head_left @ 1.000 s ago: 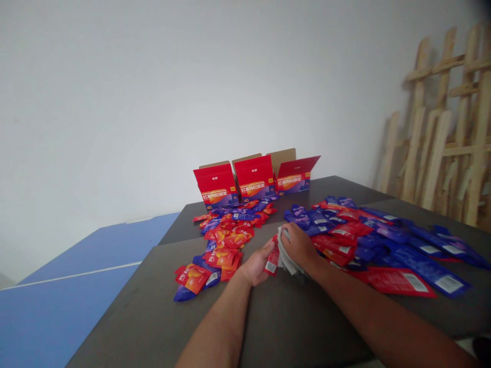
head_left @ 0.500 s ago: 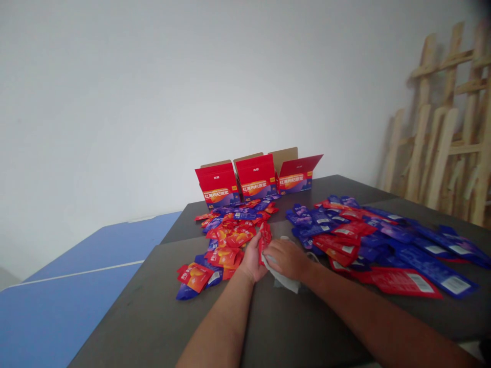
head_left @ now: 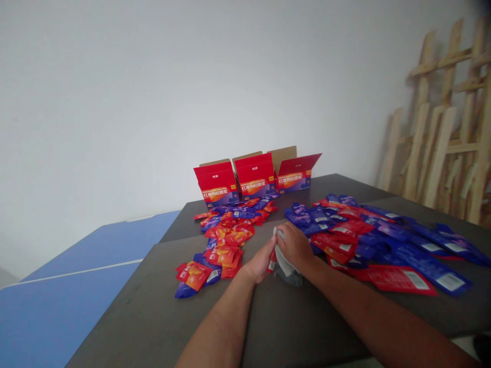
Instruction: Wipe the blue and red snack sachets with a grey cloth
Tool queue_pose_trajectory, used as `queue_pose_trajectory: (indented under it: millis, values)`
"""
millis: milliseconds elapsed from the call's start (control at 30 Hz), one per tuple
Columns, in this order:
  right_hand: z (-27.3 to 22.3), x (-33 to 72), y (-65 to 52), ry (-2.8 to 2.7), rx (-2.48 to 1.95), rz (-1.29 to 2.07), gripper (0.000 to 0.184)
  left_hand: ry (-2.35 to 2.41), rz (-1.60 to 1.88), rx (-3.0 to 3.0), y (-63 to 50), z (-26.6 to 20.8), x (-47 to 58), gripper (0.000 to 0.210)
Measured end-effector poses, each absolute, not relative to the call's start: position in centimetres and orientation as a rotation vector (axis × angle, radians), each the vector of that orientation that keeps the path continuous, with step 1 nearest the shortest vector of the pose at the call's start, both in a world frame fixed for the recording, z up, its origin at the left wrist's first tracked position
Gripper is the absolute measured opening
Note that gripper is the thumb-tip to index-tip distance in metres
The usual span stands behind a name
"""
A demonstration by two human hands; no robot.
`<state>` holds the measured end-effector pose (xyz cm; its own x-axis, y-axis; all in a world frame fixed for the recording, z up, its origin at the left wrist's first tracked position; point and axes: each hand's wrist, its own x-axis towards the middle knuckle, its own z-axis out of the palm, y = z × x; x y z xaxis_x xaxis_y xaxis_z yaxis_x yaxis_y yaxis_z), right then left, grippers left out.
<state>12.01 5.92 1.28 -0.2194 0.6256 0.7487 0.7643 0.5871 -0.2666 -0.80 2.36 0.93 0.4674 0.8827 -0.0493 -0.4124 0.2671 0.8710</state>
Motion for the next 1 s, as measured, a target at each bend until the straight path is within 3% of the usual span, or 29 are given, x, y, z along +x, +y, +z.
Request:
queue_pose_trajectory:
  millis: [300, 467, 633, 1000]
  values:
    - [0.4, 13.6, 8.1, -1.818, -1.240, -0.102, 0.012, 0.521, 1.029, 0.801, 2.8, 1.5, -2.3, 0.061]
    - [-0.2, 13.7, 8.2, -1.981, -1.182, -0.071, 0.013, 0.448, 1.270, 0.523, 3.5, 2.2, -3.2, 0.039]
    - [0.1, 13.0, 6.8, -2.135, -0.994, -0.198, 0.051, 0.461, 1.306, 0.418, 4.0, 2.2, -2.8, 0.030]
    - [0.6, 13.1, 5.2, -2.354, -0.706, -0.319, 0.047, 0.518, 1.171, 0.461, 4.0, 1.3, -2.2, 0.024]
